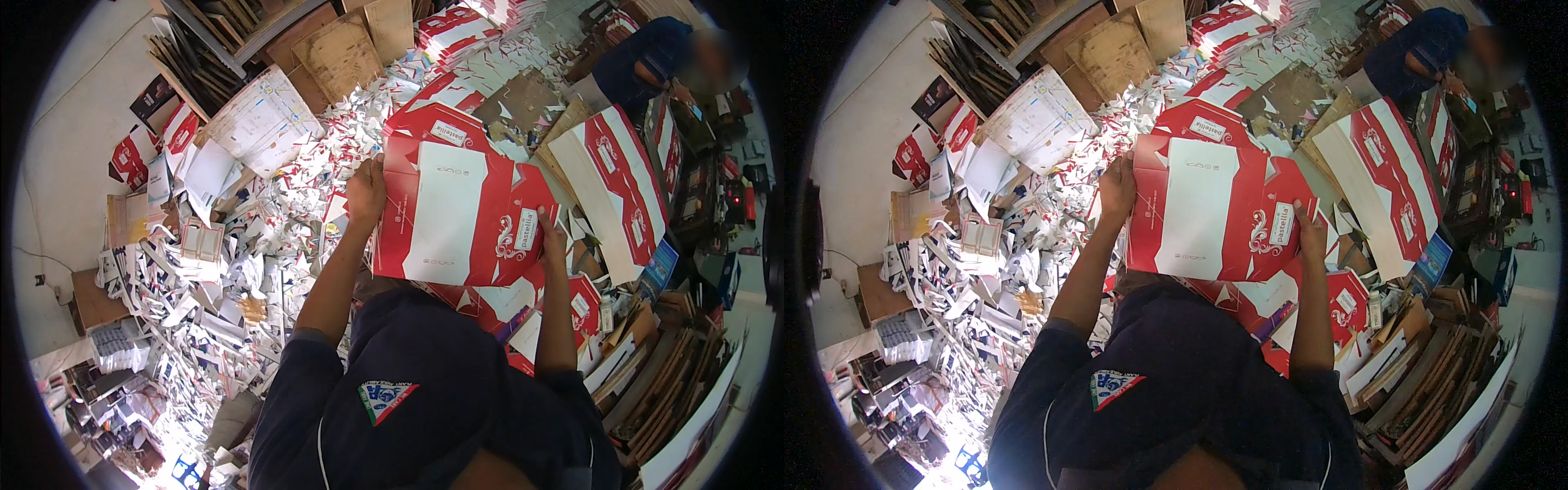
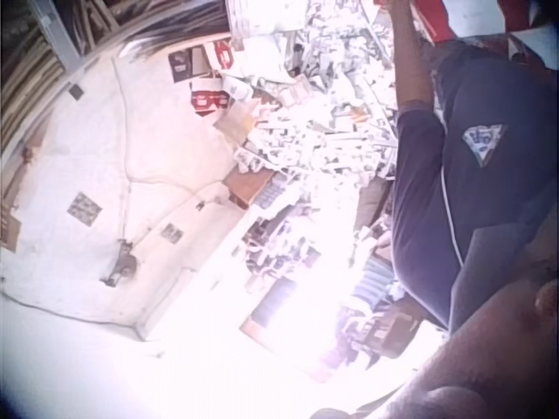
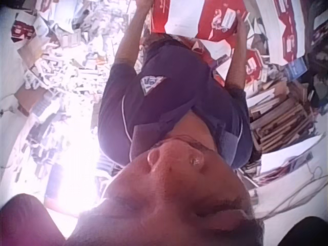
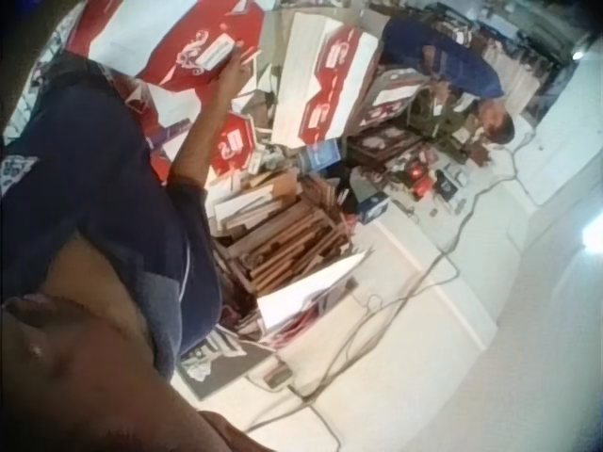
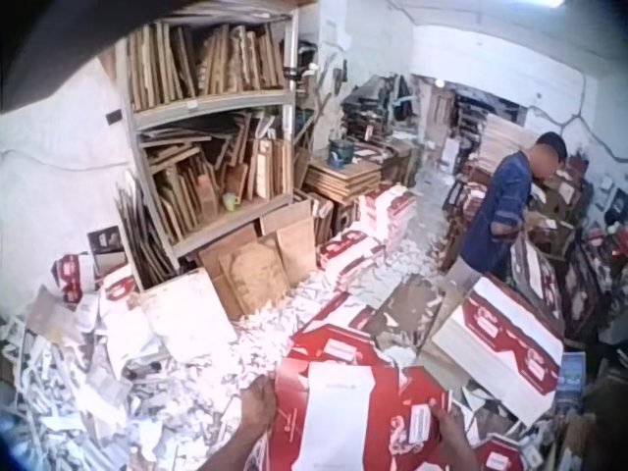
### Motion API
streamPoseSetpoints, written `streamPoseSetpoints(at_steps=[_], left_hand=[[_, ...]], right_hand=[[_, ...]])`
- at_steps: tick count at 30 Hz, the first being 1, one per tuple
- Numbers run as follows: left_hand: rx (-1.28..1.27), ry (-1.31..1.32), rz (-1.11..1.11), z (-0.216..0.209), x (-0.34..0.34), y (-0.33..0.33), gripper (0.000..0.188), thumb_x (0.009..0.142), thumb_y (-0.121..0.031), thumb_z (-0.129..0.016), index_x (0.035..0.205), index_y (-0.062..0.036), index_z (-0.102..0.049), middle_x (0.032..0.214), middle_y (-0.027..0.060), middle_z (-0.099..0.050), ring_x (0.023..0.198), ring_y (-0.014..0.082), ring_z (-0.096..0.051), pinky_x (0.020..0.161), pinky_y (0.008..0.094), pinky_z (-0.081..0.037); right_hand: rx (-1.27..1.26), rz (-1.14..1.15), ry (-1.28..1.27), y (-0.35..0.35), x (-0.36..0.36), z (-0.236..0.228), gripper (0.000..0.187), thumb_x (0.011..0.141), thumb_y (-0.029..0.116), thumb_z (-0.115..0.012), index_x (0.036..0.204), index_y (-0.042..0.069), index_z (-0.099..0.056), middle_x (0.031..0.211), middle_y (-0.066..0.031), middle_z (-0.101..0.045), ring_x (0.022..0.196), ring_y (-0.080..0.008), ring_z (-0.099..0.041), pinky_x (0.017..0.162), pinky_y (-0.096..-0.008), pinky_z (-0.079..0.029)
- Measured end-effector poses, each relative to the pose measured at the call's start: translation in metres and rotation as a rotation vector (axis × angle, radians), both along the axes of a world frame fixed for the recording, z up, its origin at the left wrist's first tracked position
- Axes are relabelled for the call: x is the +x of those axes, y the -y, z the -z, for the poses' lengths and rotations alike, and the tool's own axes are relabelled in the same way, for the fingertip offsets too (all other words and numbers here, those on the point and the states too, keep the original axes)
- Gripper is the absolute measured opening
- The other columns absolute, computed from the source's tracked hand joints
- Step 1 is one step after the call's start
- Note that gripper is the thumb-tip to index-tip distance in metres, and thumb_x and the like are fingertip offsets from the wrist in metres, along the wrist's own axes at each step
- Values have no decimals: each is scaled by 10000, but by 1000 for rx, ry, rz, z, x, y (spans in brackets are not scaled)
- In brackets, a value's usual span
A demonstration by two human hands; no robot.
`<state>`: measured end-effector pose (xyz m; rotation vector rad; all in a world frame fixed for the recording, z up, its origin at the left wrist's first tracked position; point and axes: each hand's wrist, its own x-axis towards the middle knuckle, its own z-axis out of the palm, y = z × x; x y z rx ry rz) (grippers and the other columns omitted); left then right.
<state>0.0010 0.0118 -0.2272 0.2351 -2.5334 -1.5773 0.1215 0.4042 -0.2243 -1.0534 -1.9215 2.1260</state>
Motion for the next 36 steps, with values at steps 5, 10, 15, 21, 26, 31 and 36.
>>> streamPoseSetpoints(at_steps=[5,10,15,21,26,31,36], left_hand=[[-24,11,-104,16,-10,14,482,1054,-358,-492,823,42,-629,712,278,-605,629,426,-562,626,480,-452],[-582,-325,-240,86,-29,178,275,1019,-184,-460,998,-12,-673,818,259,-656,730,430,-662,610,495,-497],[-597,320,-694,29,-21,357,753,914,-494,-642,1410,23,-411,1195,172,-599,1054,368,-619,817,482,-527],[-765,-64,-400,74,-11,236,1219,712,-479,-897,1499,133,-196,1415,329,-415,1345,478,-385,1167,524,-292],[425,139,339,15,13,21,1044,718,-292,-928,1505,52,-335,1361,224,-568,1214,269,-581,1067,420,-449],[430,124,529,-26,8,-8,373,815,-122,-850,1137,-36,-682,1017,30,-740,892,117,-658,803,316,-523],[169,-17,501,14,23,-12,258,897,-125,-784,1106,-29,-666,996,94,-742,905,170,-688,813,344,-525]], right_hand=[[-79,33,61,-7,7,39,741,890,642,-668,1244,-5,-597,1032,-115,-726,883,-209,-734,771,-359,-622],[-173,155,46,-11,21,53,842,862,703,-650,1258,-36,-572,1065,-159,-716,897,-258,-741,785,-418,-643],[-36,317,196,-28,32,64,803,854,630,-728,1212,-74,-581,1043,-140,-710,875,-238,-724,710,-394,-604],[134,362,15,-20,31,60,640,884,515,-758,1148,-45,-596,1041,-142,-715,833,-227,-715,721,-353,-598],[418,250,-346,-1,25,1,578,928,469,-729,1156,-51,-623,1070,-145,-703,900,-214,-683,795,-340,-564],[502,154,-531,-23,21,-8,511,926,368,-749,1182,-55,-620,1095,-100,-691,960,-182,-635,873,-338,-511],[518,-182,-351,-48,32,5,526,903,318,-769,1265,-23,-596,1189,-114,-682,1118,-213,-624,968,-354,-500]])
